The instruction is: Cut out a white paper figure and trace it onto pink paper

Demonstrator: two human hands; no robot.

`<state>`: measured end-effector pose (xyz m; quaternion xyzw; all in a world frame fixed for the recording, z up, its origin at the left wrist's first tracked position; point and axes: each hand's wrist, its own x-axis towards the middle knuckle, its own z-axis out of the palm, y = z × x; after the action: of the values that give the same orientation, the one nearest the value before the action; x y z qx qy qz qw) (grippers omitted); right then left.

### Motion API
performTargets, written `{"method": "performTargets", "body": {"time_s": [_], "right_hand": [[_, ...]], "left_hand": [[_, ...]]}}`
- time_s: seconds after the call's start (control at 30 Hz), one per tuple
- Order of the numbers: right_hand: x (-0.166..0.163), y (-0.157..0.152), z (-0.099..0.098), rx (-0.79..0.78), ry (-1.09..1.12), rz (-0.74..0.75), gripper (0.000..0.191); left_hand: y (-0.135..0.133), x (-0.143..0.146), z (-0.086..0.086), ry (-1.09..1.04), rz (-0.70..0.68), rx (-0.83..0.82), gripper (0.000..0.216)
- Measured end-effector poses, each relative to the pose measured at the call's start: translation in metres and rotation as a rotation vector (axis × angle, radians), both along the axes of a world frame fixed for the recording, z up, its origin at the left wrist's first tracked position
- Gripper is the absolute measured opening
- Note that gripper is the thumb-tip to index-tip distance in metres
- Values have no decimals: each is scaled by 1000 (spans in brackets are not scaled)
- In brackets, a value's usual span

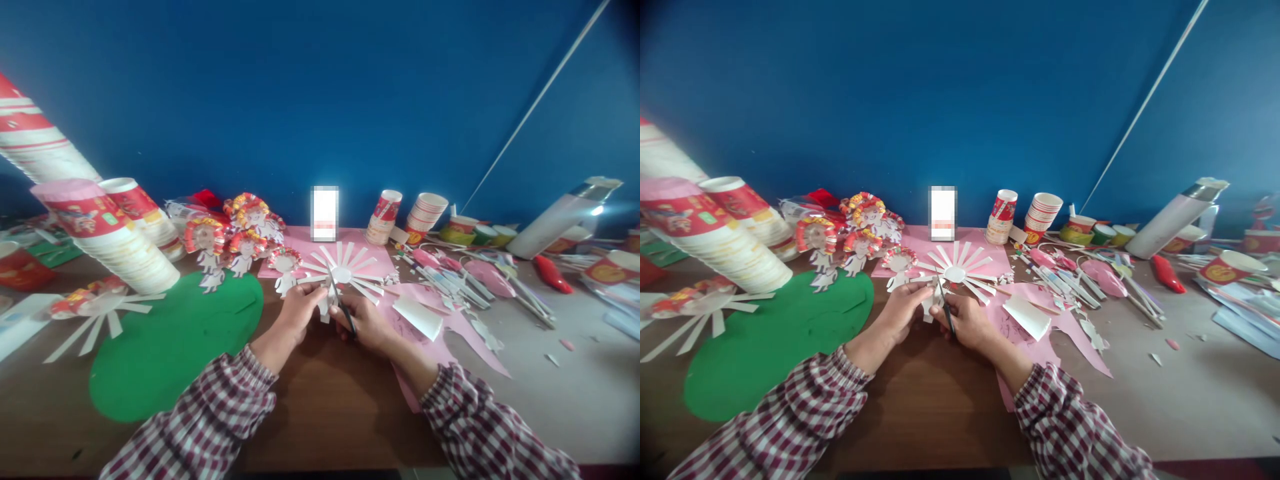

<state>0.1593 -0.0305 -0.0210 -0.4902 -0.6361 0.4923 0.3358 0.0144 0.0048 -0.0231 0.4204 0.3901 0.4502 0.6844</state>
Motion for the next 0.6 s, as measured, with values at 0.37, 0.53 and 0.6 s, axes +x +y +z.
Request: {"method": "performTargets", "body": {"time_s": [0.37, 0.53, 0.6], "right_hand": [[2, 0, -3, 42, -36, -5, 34], [1, -1, -2, 54, -77, -29, 34], [0, -2, -1, 50, -85, -38, 34]], "left_hand": [[4, -1, -8, 21, 33, 19, 18], [3, -1, -7, 63, 64, 28, 21], [3, -1, -7, 63, 55, 31, 20]]}}
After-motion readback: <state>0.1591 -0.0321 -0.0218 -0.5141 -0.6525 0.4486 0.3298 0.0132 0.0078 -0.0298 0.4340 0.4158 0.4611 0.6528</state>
